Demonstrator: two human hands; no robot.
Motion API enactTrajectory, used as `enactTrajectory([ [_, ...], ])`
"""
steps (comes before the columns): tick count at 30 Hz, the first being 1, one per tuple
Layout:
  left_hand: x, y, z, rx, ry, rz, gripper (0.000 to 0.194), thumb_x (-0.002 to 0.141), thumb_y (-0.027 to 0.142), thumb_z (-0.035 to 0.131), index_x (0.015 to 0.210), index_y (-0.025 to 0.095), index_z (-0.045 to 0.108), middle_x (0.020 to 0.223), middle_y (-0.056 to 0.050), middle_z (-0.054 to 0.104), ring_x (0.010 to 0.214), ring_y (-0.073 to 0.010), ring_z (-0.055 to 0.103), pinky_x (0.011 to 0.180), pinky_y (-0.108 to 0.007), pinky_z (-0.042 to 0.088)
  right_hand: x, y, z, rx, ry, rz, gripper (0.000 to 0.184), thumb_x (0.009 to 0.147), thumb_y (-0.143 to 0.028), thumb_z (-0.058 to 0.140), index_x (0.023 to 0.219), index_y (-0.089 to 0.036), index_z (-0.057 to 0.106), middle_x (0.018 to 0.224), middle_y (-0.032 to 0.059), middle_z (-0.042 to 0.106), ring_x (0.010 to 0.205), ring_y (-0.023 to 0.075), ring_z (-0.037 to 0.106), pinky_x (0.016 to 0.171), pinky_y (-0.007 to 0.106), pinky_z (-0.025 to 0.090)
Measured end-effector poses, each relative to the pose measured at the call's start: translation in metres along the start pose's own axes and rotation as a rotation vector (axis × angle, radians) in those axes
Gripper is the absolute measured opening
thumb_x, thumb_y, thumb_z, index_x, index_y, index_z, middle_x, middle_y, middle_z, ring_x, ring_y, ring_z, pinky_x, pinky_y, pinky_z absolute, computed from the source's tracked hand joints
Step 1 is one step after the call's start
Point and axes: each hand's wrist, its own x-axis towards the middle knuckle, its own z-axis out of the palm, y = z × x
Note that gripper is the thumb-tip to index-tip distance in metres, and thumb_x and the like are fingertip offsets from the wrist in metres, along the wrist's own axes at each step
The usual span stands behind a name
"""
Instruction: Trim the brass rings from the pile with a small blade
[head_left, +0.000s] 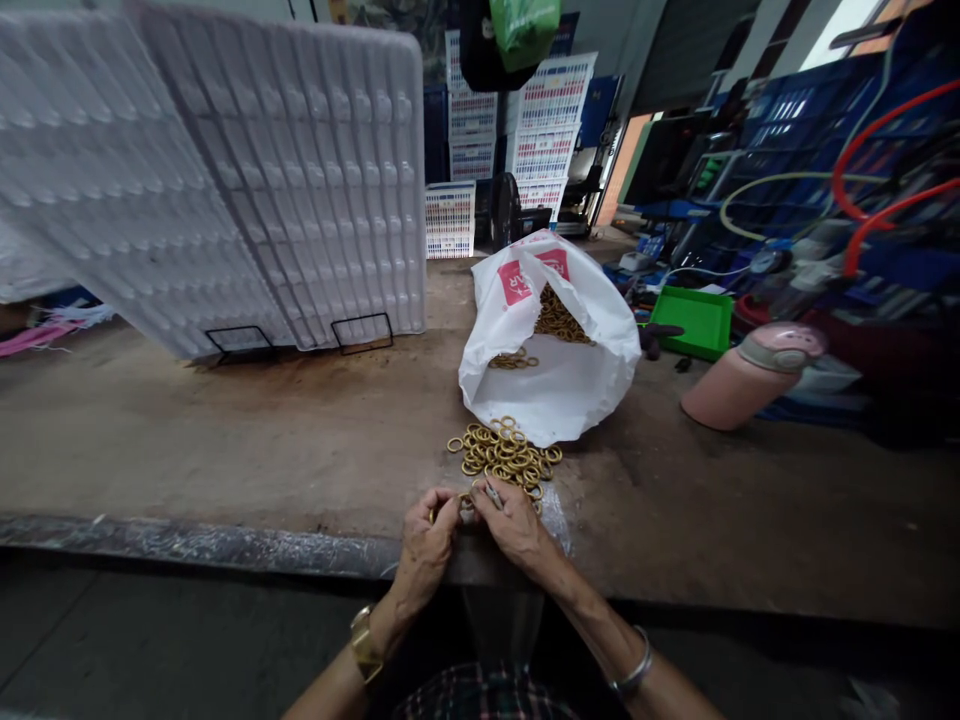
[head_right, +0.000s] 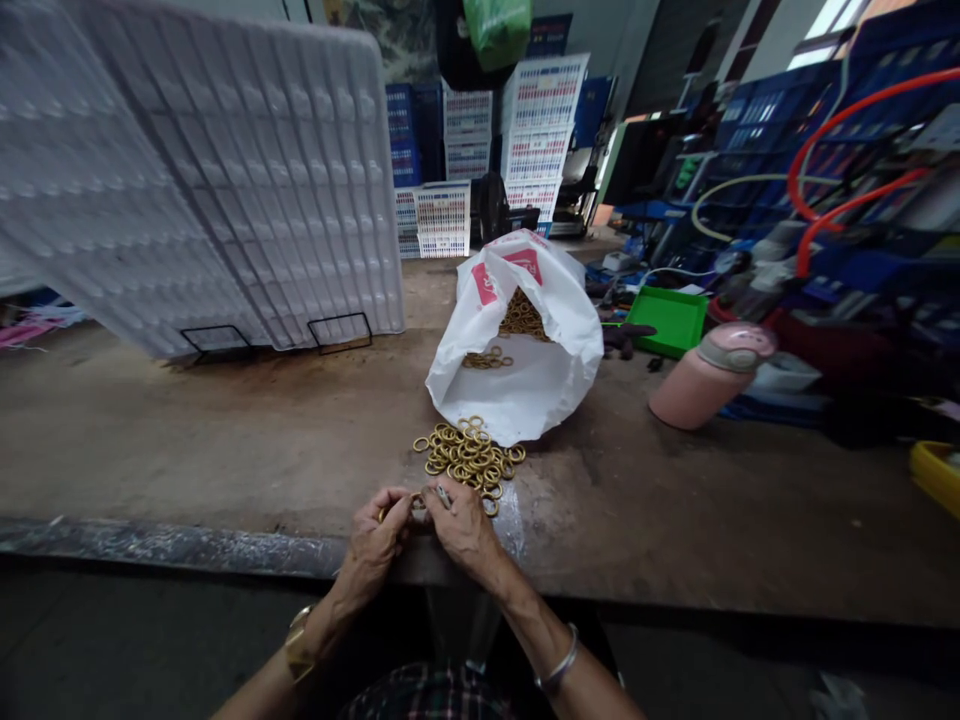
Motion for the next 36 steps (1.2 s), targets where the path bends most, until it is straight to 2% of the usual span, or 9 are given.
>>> enactTrajectory([
  [2, 0.0, -0.001, 0.0, 0.08, 0.003, 0.095, 0.025, 0.072, 0.041, 0.058, 0.071, 0.016, 0.058, 0.056, 0.004, 0.049, 0.048, -0.0069, 0.04, 0.046, -0.019, 0.031, 0.002, 0.0, 0.002, -0.017, 0.005, 0.021, 0.031, 0.081, -0.038, 0.04, 0.059, -0.018, 0.047, 0.053, -0.0052, 0.042, 0.052, 0.0088, 0.038, 0.052, 0.021, 0.032],
  [4, -0.001, 0.0, 0.0, 0.105, -0.009, 0.116, 0.024, 0.072, 0.04, 0.059, 0.071, 0.016, 0.059, 0.057, 0.004, 0.05, 0.049, -0.0072, 0.041, 0.047, -0.019, 0.032, 0.003, 0.002, 0.004, -0.039, 0.009, 0.039, 0.031, 0.08, -0.039, 0.04, 0.057, -0.018, 0.044, 0.053, -0.0057, 0.039, 0.052, 0.0086, 0.036, 0.052, 0.021, 0.03],
  [10, -0.006, 0.008, 0.0, -0.032, -0.205, -0.207, 0.033, 0.073, 0.05, 0.056, 0.079, 0.017, 0.052, 0.056, 0.006, 0.047, 0.04, -0.0045, 0.037, 0.037, -0.016, 0.024, 0.002, 0.004, 0.004, -0.053, 0.017, 0.066, 0.028, 0.079, -0.038, 0.04, 0.059, -0.018, 0.045, 0.054, -0.0054, 0.04, 0.053, 0.009, 0.036, 0.052, 0.022, 0.029],
  [13, -0.007, 0.008, -0.001, -0.115, -0.254, -0.209, 0.032, 0.072, 0.049, 0.057, 0.079, 0.018, 0.05, 0.058, 0.007, 0.048, 0.04, -0.0035, 0.038, 0.037, -0.015, 0.024, 0.001, 0.001, 0.003, -0.03, 0.006, 0.051, 0.027, 0.08, -0.036, 0.039, 0.061, -0.018, 0.047, 0.056, -0.0049, 0.043, 0.054, 0.009, 0.038, 0.053, 0.022, 0.03],
  [22, -0.009, 0.004, -0.003, -0.187, -0.279, -0.18, 0.029, 0.076, 0.045, 0.056, 0.078, 0.018, 0.048, 0.059, 0.007, 0.047, 0.041, -0.0025, 0.036, 0.038, -0.014, 0.024, 0.002, 0.0, 0.003, -0.005, 0.008, 0.009, 0.027, 0.081, -0.033, 0.038, 0.058, -0.019, 0.044, 0.055, -0.0047, 0.042, 0.055, 0.0098, 0.041, 0.054, 0.022, 0.032],
  [26, -0.01, 0.003, -0.004, -0.185, -0.277, -0.175, 0.029, 0.076, 0.045, 0.056, 0.077, 0.017, 0.047, 0.058, 0.007, 0.046, 0.041, -0.0025, 0.036, 0.038, -0.014, 0.024, 0.001, 0.003, 0.004, 0.017, 0.035, 0.012, 0.025, 0.082, -0.031, 0.037, 0.064, -0.019, 0.05, 0.059, -0.0021, 0.051, 0.057, 0.0112, 0.048, 0.057, 0.022, 0.036],
  [28, -0.01, 0.004, -0.004, -0.18, -0.267, -0.17, 0.03, 0.076, 0.046, 0.056, 0.076, 0.017, 0.046, 0.058, 0.007, 0.047, 0.041, -0.0027, 0.036, 0.037, -0.014, 0.024, 0.0, 0.006, 0.003, -0.042, 0.054, 0.008, 0.023, 0.082, -0.028, 0.036, 0.07, -0.019, 0.052, 0.061, -0.0008, 0.054, 0.057, 0.0119, 0.05, 0.056, 0.022, 0.036],
  [31, -0.01, 0.007, -0.002, -0.139, -0.251, -0.151, 0.031, 0.075, 0.047, 0.055, 0.075, 0.017, 0.046, 0.057, 0.007, 0.047, 0.041, -0.0029, 0.036, 0.038, -0.014, 0.025, -0.005, 0.01, 0.002, -0.26, 0.029, -0.074, 0.014, 0.076, -0.018, 0.039, 0.071, -0.02, 0.052, 0.061, -0.0003, 0.055, 0.056, 0.0126, 0.049, 0.055, 0.022, 0.033],
  [36, -0.01, 0.01, 0.0, -0.076, -0.229, -0.138, 0.035, 0.073, 0.051, 0.055, 0.074, 0.018, 0.046, 0.057, 0.007, 0.047, 0.04, -0.0036, 0.035, 0.038, -0.015, 0.024, -0.011, 0.012, 0.002, -0.474, -0.047, -0.185, 0.019, 0.065, -0.007, 0.039, 0.072, -0.02, 0.051, 0.065, 0.0013, 0.058, 0.06, 0.0134, 0.051, 0.056, 0.022, 0.029],
])
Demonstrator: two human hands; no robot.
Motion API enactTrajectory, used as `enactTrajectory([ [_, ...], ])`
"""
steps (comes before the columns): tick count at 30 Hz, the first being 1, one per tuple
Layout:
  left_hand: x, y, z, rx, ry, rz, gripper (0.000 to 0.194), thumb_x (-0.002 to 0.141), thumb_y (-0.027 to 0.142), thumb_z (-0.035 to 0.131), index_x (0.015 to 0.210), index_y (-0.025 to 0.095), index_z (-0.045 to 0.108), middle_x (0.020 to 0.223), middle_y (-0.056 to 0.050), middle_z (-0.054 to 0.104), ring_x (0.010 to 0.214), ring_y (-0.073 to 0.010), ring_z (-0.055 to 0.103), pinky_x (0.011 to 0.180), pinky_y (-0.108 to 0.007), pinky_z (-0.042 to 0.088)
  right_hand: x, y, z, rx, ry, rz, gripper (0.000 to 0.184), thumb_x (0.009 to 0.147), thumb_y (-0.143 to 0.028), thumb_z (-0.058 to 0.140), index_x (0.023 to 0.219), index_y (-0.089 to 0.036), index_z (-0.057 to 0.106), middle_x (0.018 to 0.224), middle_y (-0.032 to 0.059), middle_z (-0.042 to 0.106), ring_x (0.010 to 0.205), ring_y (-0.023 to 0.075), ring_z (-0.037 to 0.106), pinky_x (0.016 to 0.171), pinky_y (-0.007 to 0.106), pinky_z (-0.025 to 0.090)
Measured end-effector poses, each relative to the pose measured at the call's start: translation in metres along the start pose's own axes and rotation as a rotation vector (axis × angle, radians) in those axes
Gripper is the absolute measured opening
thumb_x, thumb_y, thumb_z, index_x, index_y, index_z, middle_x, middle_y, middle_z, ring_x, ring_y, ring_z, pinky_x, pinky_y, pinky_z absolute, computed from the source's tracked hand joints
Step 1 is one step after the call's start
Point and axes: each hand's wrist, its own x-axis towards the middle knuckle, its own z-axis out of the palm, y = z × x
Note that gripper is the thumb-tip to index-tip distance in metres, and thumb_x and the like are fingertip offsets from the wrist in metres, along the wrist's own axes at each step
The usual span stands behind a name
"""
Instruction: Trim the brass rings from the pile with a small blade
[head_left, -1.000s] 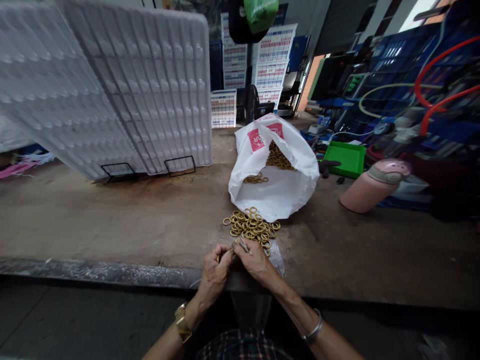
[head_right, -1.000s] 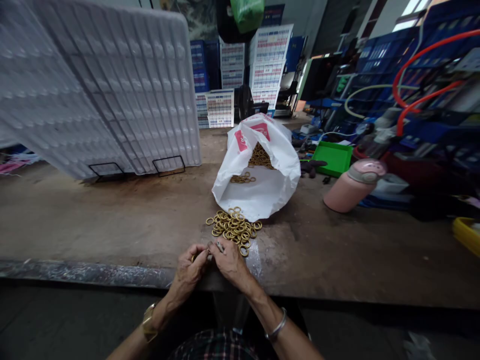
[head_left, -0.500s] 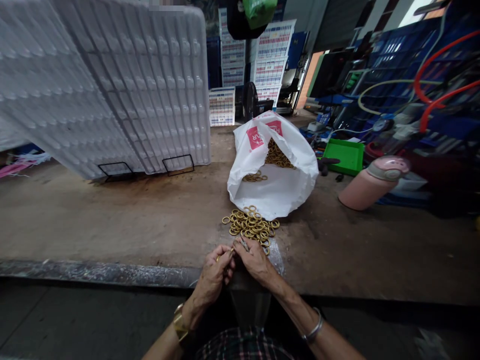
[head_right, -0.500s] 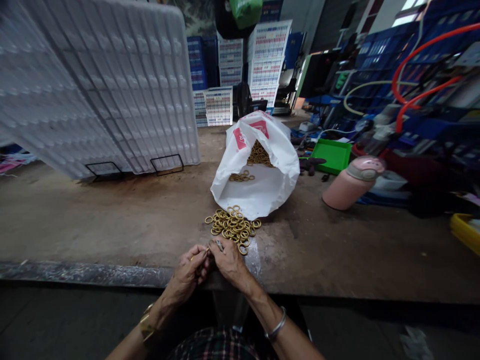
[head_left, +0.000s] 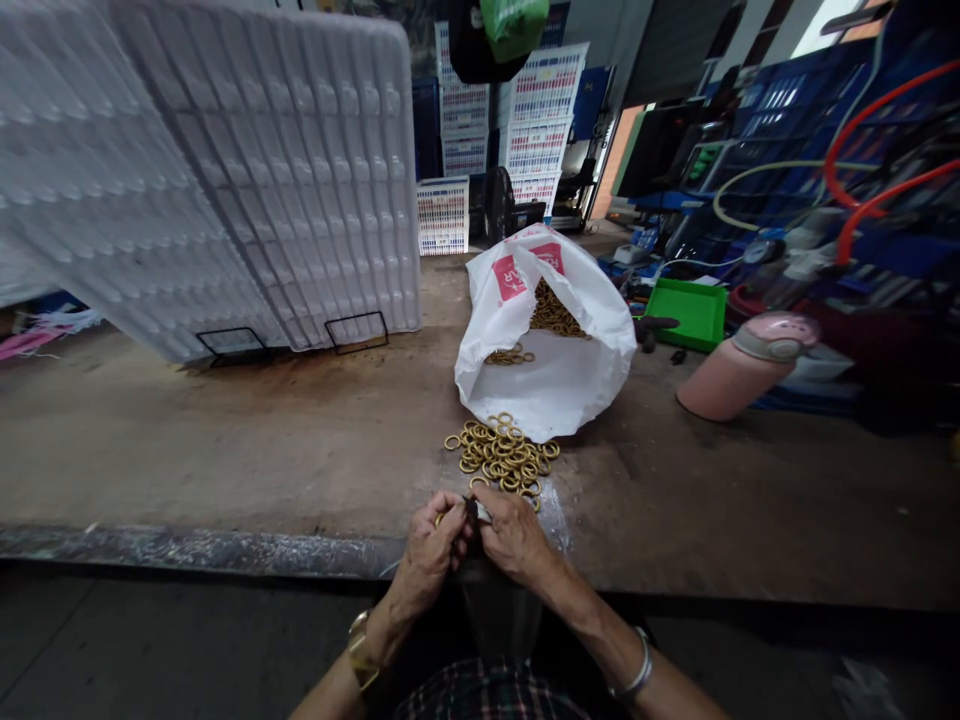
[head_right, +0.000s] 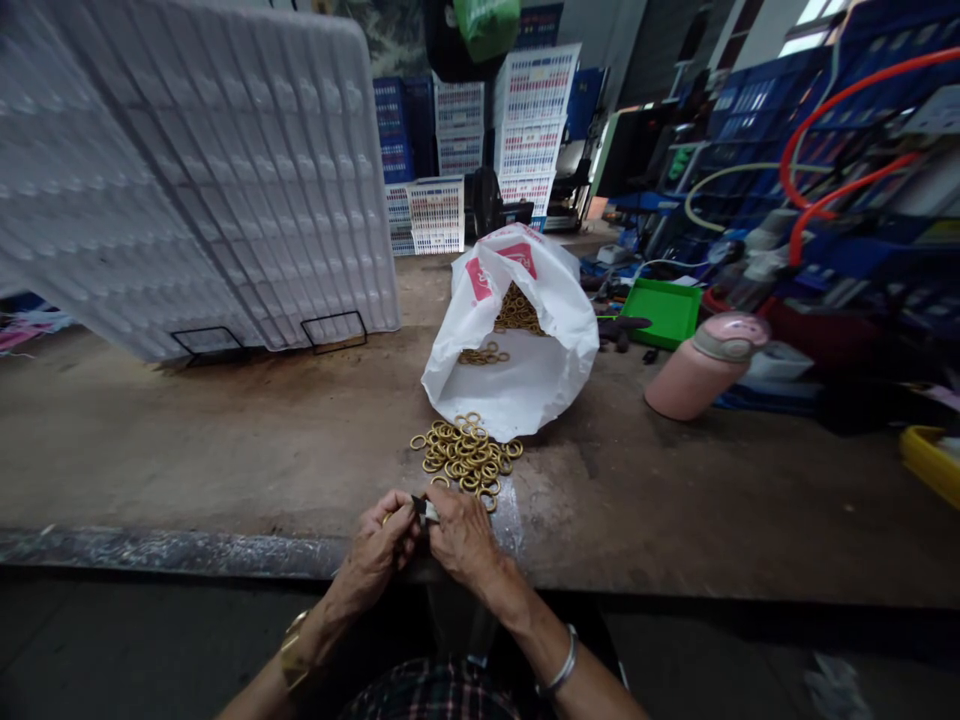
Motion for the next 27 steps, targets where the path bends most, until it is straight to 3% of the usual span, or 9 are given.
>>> enactTrajectory([
  [5, 0.001, 0.003, 0.001, 0.059, 0.027, -0.003, 0.036, 0.071, 0.053, 0.055, 0.072, 0.018, 0.046, 0.055, 0.006, 0.046, 0.041, -0.0044, 0.036, 0.039, -0.016, 0.025, -0.001, -0.002, -0.001, -0.104, -0.038, -0.021, 0.023, 0.063, -0.006, 0.04, 0.078, -0.019, 0.051, 0.071, 0.0029, 0.062, 0.064, 0.0148, 0.053, 0.057, 0.024, 0.027],
  [10, -0.006, 0.009, 0.003, 0.104, 0.057, 0.027, 0.037, 0.071, 0.053, 0.055, 0.068, 0.017, 0.045, 0.053, 0.006, 0.045, 0.042, -0.0044, 0.035, 0.039, -0.017, 0.025, 0.002, -0.005, -0.006, -0.138, -0.127, 0.077, 0.027, 0.063, -0.005, 0.042, 0.083, -0.019, 0.053, 0.071, 0.0027, 0.063, 0.063, 0.0146, 0.053, 0.055, 0.024, 0.025],
  [13, -0.021, 0.015, 0.006, 0.104, -0.033, 0.049, 0.035, 0.075, 0.05, 0.055, 0.068, 0.017, 0.046, 0.053, 0.005, 0.046, 0.044, -0.0044, 0.038, 0.041, -0.016, 0.028, 0.006, -0.003, -0.01, -0.146, -0.128, 0.161, 0.026, 0.066, -0.005, 0.042, 0.084, -0.019, 0.054, 0.068, 0.0023, 0.062, 0.061, 0.0135, 0.053, 0.053, 0.023, 0.024],
  [17, -0.031, 0.018, 0.006, -0.098, -0.174, -0.011, 0.029, 0.078, 0.044, 0.055, 0.073, 0.017, 0.046, 0.055, 0.005, 0.048, 0.042, -0.0037, 0.038, 0.038, -0.015, 0.025, 0.01, 0.001, -0.015, -0.218, -0.034, 0.202, 0.028, 0.064, -0.002, 0.042, 0.084, -0.019, 0.055, 0.074, 0.0032, 0.064, 0.065, 0.0139, 0.055, 0.055, 0.023, 0.025],
  [21, -0.021, 0.01, 0.001, -0.381, -0.119, -0.091, 0.032, 0.076, 0.046, 0.057, 0.072, 0.017, 0.044, 0.064, 0.003, 0.052, 0.042, -0.003, 0.038, 0.035, -0.014, 0.023, 0.012, 0.001, -0.014, -0.274, 0.028, 0.229, 0.021, 0.074, -0.009, 0.044, 0.087, -0.02, 0.056, 0.081, 0.0032, 0.066, 0.072, 0.0151, 0.058, 0.059, 0.024, 0.027],
  [27, -0.013, 0.001, -0.008, -0.476, -0.087, -0.091, 0.027, 0.075, 0.038, 0.061, 0.073, 0.015, 0.047, 0.073, -0.001, 0.056, 0.044, -0.0029, 0.04, 0.036, -0.014, 0.026, 0.013, 0.001, -0.006, -0.341, -0.025, 0.219, 0.015, 0.081, -0.02, 0.046, 0.094, -0.022, 0.055, 0.092, 0.0035, 0.066, 0.079, 0.0166, 0.06, 0.06, 0.025, 0.029],
])
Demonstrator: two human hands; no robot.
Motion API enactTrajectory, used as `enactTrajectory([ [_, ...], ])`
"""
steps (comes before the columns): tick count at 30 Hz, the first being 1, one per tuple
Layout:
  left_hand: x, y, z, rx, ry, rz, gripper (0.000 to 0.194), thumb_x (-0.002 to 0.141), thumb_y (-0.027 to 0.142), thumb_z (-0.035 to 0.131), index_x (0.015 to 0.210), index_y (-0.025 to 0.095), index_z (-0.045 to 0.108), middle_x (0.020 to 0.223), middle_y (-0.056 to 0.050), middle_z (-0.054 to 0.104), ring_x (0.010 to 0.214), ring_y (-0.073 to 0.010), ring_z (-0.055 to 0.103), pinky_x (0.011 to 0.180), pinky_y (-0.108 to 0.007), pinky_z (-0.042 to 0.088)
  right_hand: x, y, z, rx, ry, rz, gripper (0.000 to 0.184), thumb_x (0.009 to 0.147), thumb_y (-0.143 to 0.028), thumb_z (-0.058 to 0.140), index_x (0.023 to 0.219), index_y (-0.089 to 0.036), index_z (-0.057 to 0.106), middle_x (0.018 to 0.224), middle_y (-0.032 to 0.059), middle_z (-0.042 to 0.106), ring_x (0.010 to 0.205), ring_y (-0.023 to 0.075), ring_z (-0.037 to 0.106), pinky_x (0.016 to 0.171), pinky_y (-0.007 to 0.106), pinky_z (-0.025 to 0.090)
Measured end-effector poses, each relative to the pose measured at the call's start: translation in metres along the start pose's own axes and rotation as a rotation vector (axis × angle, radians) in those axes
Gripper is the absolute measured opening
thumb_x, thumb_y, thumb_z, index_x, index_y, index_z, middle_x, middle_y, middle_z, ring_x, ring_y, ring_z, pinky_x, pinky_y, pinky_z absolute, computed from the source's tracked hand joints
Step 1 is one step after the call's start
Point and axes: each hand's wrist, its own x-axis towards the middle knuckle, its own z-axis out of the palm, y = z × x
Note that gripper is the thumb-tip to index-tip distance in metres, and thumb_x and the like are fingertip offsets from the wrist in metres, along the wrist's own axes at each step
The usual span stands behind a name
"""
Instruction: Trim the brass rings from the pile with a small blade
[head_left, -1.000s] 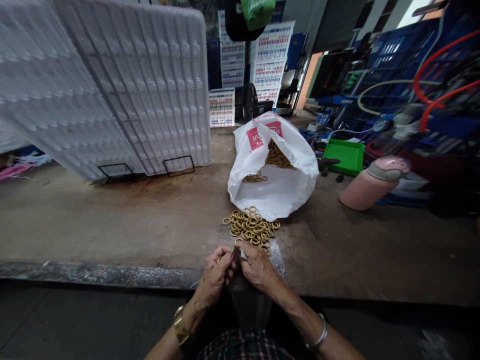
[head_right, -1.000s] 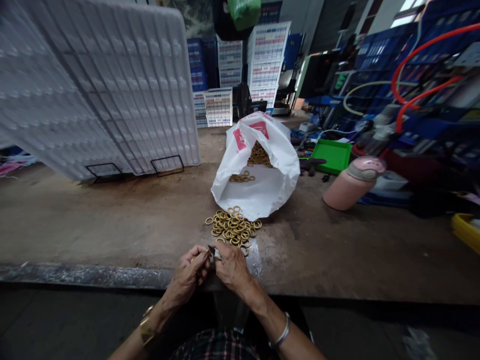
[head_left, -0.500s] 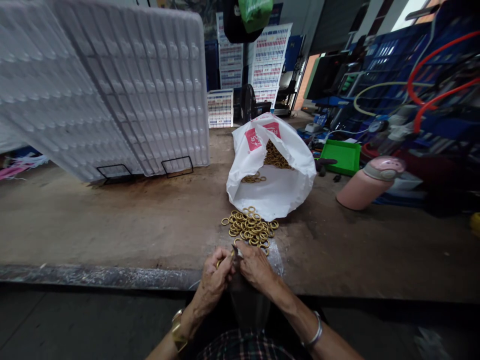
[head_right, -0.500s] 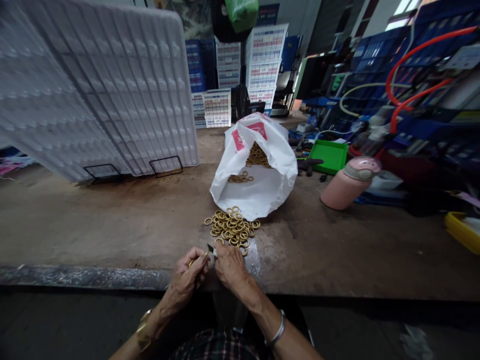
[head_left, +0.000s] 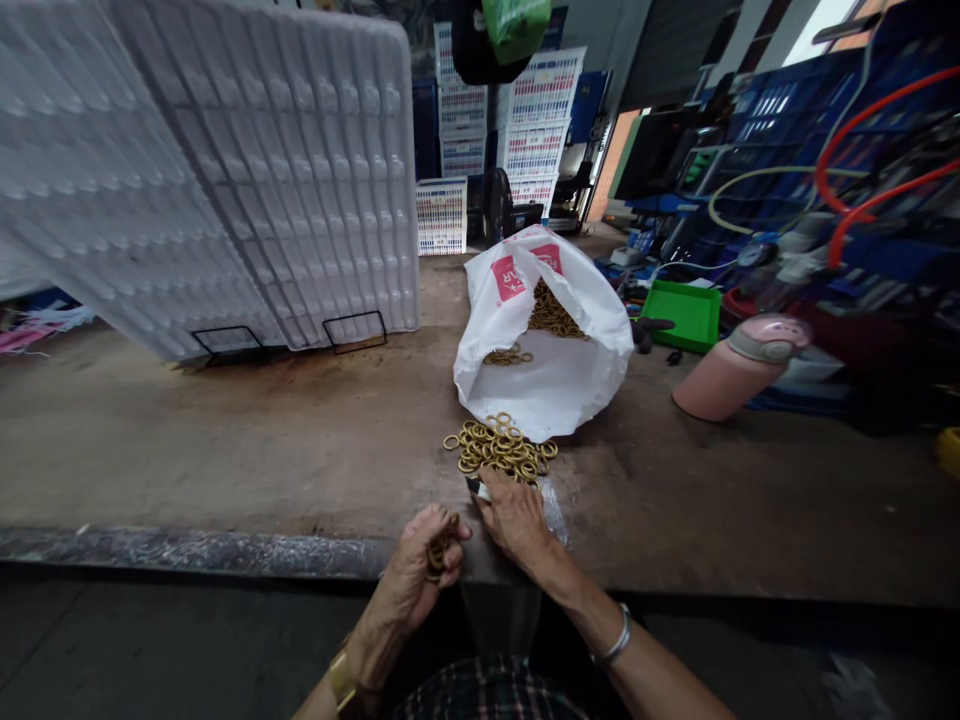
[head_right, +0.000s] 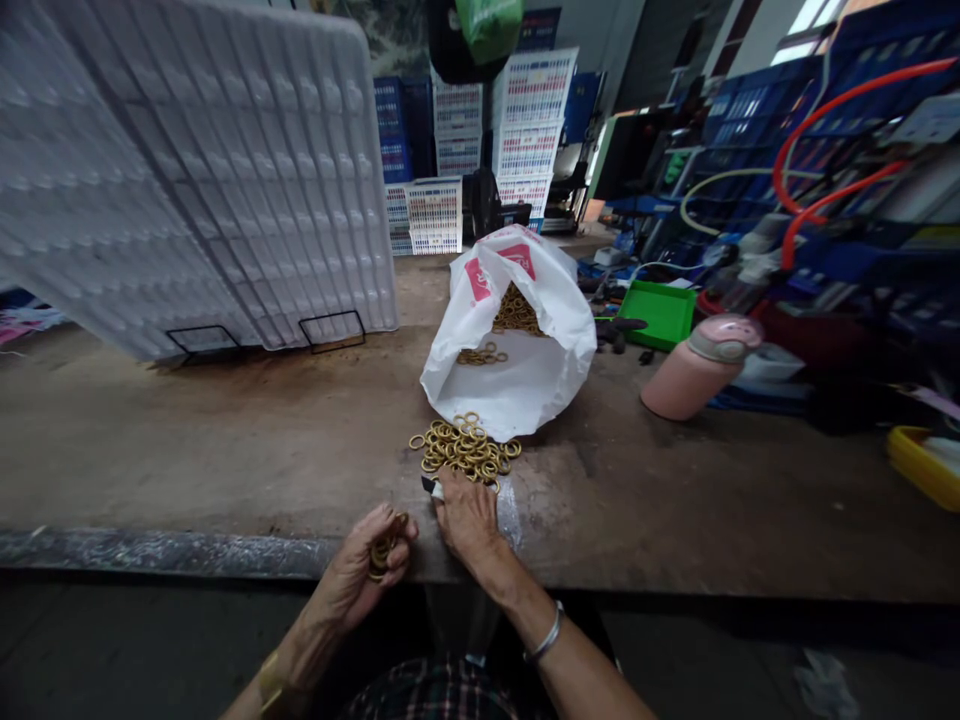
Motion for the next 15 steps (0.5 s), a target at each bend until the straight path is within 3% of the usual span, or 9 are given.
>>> enactTrajectory([
  [6, 0.002, 0.003, -0.004, -0.124, -0.002, -0.054, 0.027, 0.072, 0.028, 0.064, 0.093, 0.017, 0.052, 0.07, 0.0, 0.057, 0.042, -0.0028, 0.038, 0.035, -0.014, 0.024, 0.002, -0.003, -0.001, 0.019, 0.008, 0.022, 0.014, 0.082, -0.024, 0.048, 0.095, -0.022, 0.052, 0.095, 0.0043, 0.062, 0.083, 0.0171, 0.058, 0.062, 0.026, 0.031],
  [11, 0.008, 0.002, -0.009, -0.259, 0.0, -0.106, 0.021, 0.069, 0.025, 0.066, 0.082, 0.014, 0.056, 0.073, -0.002, 0.058, 0.043, -0.0019, 0.039, 0.035, -0.012, 0.024, -0.004, -0.003, -0.001, 0.036, 0.057, 0.01, 0.019, 0.081, -0.021, 0.049, 0.099, -0.022, 0.051, 0.098, 0.0051, 0.057, 0.081, 0.0172, 0.056, 0.059, 0.025, 0.03],
  [15, 0.011, 0.004, -0.01, -0.346, 0.029, -0.16, 0.019, 0.065, 0.021, 0.068, 0.077, 0.014, 0.055, 0.071, -0.003, 0.059, 0.041, -0.0019, 0.038, 0.034, -0.012, 0.023, -0.006, 0.0, 0.003, 0.175, 0.099, -0.063, 0.022, 0.076, -0.01, 0.045, 0.094, -0.021, 0.052, 0.089, 0.0022, 0.059, 0.077, 0.0147, 0.055, 0.061, 0.023, 0.032],
])
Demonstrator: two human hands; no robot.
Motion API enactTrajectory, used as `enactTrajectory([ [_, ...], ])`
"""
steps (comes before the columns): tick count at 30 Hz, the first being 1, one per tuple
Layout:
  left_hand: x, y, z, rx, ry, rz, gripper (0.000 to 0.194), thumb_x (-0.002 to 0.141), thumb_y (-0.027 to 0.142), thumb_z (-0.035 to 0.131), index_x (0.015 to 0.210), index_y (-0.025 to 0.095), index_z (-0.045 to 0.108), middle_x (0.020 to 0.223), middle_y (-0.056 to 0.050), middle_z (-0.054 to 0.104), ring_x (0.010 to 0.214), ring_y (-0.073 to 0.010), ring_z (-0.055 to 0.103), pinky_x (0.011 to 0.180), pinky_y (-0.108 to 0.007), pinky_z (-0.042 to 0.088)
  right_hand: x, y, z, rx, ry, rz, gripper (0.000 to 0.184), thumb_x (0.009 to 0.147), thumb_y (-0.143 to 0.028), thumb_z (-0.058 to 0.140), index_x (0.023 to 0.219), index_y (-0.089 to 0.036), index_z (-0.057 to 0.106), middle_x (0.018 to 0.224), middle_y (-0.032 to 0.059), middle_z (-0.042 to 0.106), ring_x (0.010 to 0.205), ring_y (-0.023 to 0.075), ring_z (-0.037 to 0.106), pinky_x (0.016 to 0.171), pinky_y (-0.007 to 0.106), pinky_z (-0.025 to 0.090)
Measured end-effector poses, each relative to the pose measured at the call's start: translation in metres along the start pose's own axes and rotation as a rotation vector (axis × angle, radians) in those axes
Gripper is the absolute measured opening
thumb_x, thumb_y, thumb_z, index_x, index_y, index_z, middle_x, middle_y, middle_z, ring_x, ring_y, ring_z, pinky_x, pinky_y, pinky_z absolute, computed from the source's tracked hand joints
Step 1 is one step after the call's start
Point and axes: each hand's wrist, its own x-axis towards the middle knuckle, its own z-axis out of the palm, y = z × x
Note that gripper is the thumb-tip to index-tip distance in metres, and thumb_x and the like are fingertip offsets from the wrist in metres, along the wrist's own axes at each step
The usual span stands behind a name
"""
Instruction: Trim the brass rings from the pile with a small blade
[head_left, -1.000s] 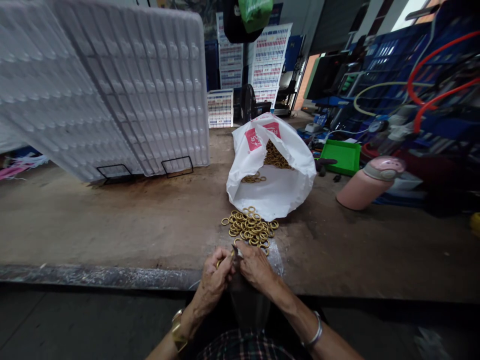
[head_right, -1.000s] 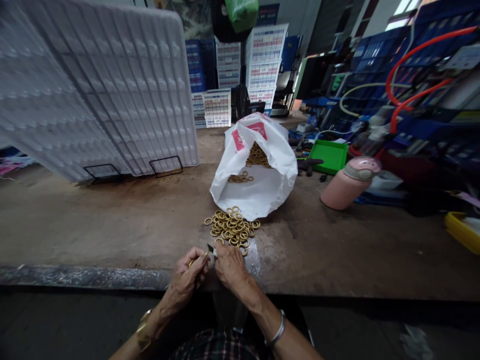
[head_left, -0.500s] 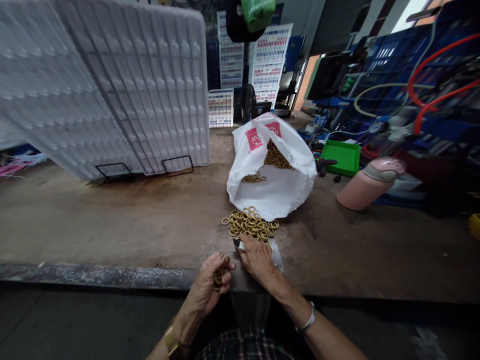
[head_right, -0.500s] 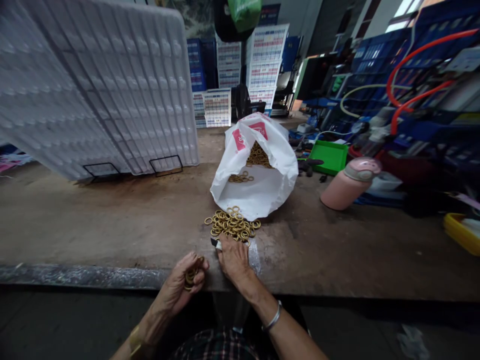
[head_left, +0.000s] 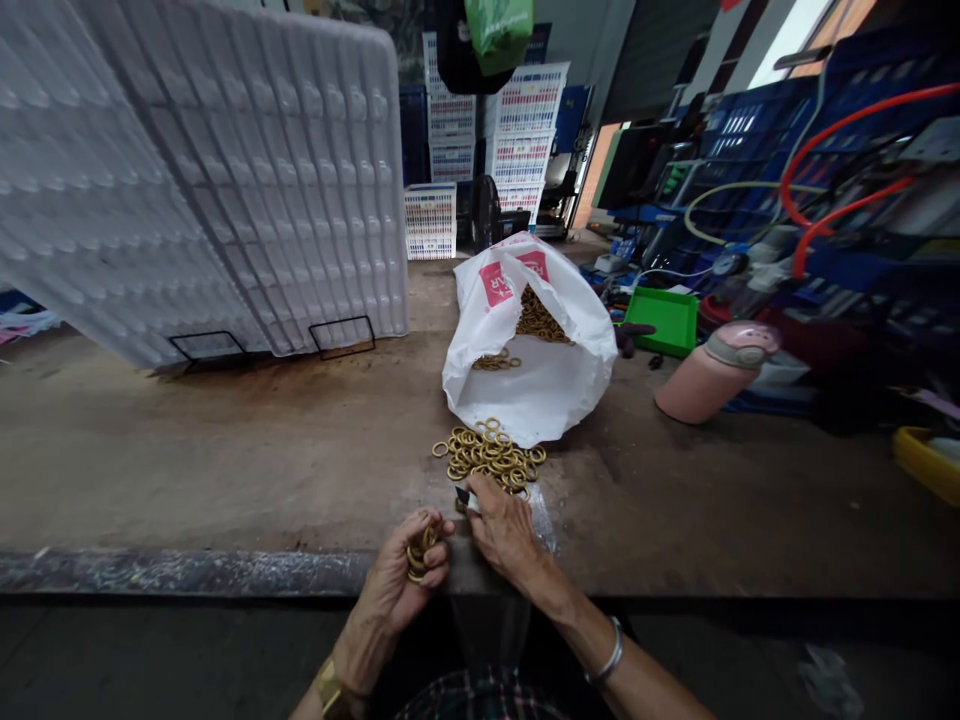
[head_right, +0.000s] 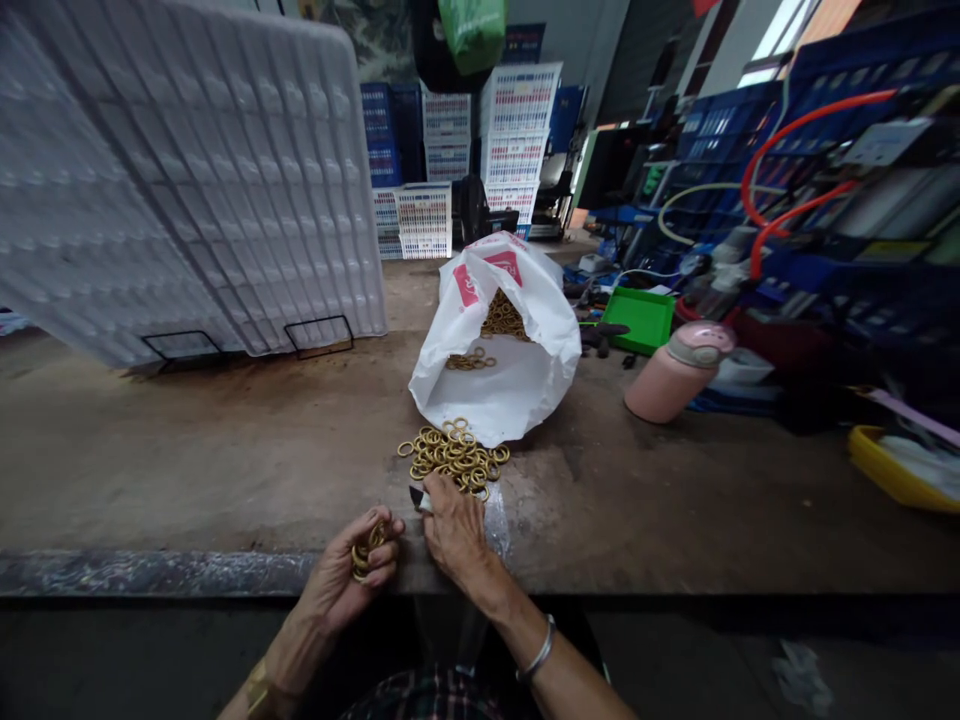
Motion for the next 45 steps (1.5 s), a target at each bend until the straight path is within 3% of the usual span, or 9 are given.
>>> enactTrajectory([
  [7, 0.005, 0.003, 0.004, -0.005, 0.077, -0.003, 0.02, 0.07, 0.028, 0.066, 0.076, 0.013, 0.053, 0.061, 0.001, 0.054, 0.037, -0.0009, 0.035, 0.033, -0.011, 0.021, 0.004, -0.005, -0.006, 0.415, 0.118, -0.056, 0.012, 0.08, -0.018, 0.043, 0.081, -0.02, 0.056, 0.076, 0.0009, 0.061, 0.073, 0.0132, 0.055, 0.066, 0.022, 0.04],
  [12, 0.006, -0.006, 0.007, 0.196, 0.127, 0.092, 0.032, 0.066, 0.036, 0.069, 0.081, 0.014, 0.051, 0.062, 0.003, 0.053, 0.04, -0.0012, 0.039, 0.035, -0.012, 0.022, -0.002, -0.01, -0.009, 0.44, 0.141, -0.147, 0.013, 0.083, -0.02, 0.043, 0.081, -0.019, 0.056, 0.077, 0.0029, 0.06, 0.074, 0.0138, 0.055, 0.069, 0.024, 0.041],
  [17, 0.005, -0.012, 0.011, 0.376, 0.101, 0.161, 0.035, 0.066, 0.042, 0.068, 0.077, 0.016, 0.047, 0.061, 0.006, 0.048, 0.039, -0.001, 0.036, 0.036, -0.013, 0.021, -0.005, -0.008, -0.003, 0.417, 0.131, -0.167, 0.013, 0.082, -0.019, 0.043, 0.082, -0.019, 0.056, 0.079, 0.004, 0.06, 0.074, 0.0144, 0.055, 0.069, 0.024, 0.041],
  [21, 0.006, -0.011, 0.01, 0.557, 0.15, 0.255, 0.036, 0.067, 0.048, 0.064, 0.074, 0.017, 0.048, 0.055, 0.007, 0.044, 0.038, -0.0024, 0.033, 0.037, -0.015, 0.021, -0.004, -0.01, -0.003, 0.438, 0.068, -0.078, 0.013, 0.082, -0.024, 0.043, 0.082, -0.019, 0.055, 0.075, 0.0019, 0.06, 0.07, 0.013, 0.054, 0.066, 0.023, 0.04],
  [25, 0.006, -0.01, 0.008, 0.908, 0.239, 0.415, 0.03, 0.072, 0.046, 0.057, 0.067, 0.016, 0.054, 0.047, 0.007, 0.038, 0.041, -0.0056, 0.03, 0.04, -0.018, 0.024, 0.0, -0.01, -0.004, 0.494, -0.02, 0.064, 0.024, 0.083, -0.033, 0.04, 0.069, -0.019, 0.052, 0.061, -0.0028, 0.052, 0.057, 0.0105, 0.046, 0.056, 0.021, 0.036],
  [30, 0.008, -0.01, 0.006, 1.067, 0.208, 0.565, 0.025, 0.076, 0.038, 0.053, 0.064, 0.016, 0.056, 0.051, 0.004, 0.043, 0.049, -0.0088, 0.037, 0.048, -0.02, 0.03, 0.002, -0.008, -0.002, 0.605, -0.11, 0.136, 0.031, 0.082, -0.039, 0.039, 0.059, -0.019, 0.046, 0.052, -0.0052, 0.042, 0.051, 0.0091, 0.039, 0.05, 0.02, 0.031],
  [38, 0.003, -0.013, 0.003, 1.136, 0.123, 0.604, 0.028, 0.08, 0.038, 0.049, 0.067, 0.016, 0.06, 0.061, -0.001, 0.058, 0.059, -0.0128, 0.048, 0.058, -0.021, 0.036, 0.002, -0.008, -0.008, 0.658, -0.323, 0.139, 0.038, 0.085, -0.035, 0.037, 0.053, -0.018, 0.049, 0.047, -0.0037, 0.049, 0.047, 0.0088, 0.044, 0.049, 0.02, 0.032],
  [41, 0.002, -0.011, 0.006, 1.116, 0.137, 0.584, 0.028, 0.079, 0.04, 0.051, 0.066, 0.016, 0.06, 0.06, 0.0, 0.056, 0.056, -0.0114, 0.045, 0.055, -0.021, 0.035, 0.002, -0.008, -0.006, 0.646, -0.273, 0.162, 0.038, 0.084, -0.034, 0.039, 0.05, -0.018, 0.049, 0.046, -0.0039, 0.048, 0.046, 0.0085, 0.042, 0.048, 0.02, 0.031],
  [45, 0.0, -0.008, 0.012, 0.988, 0.164, 0.395, 0.029, 0.075, 0.044, 0.054, 0.07, 0.016, 0.057, 0.049, 0.005, 0.044, 0.042, -0.0068, 0.034, 0.043, -0.019, 0.028, 0.002, -0.008, 0.0, 0.613, -0.154, 0.175, 0.032, 0.08, -0.032, 0.042, 0.052, -0.018, 0.047, 0.047, -0.005, 0.045, 0.047, 0.0084, 0.04, 0.048, 0.02, 0.03],
])
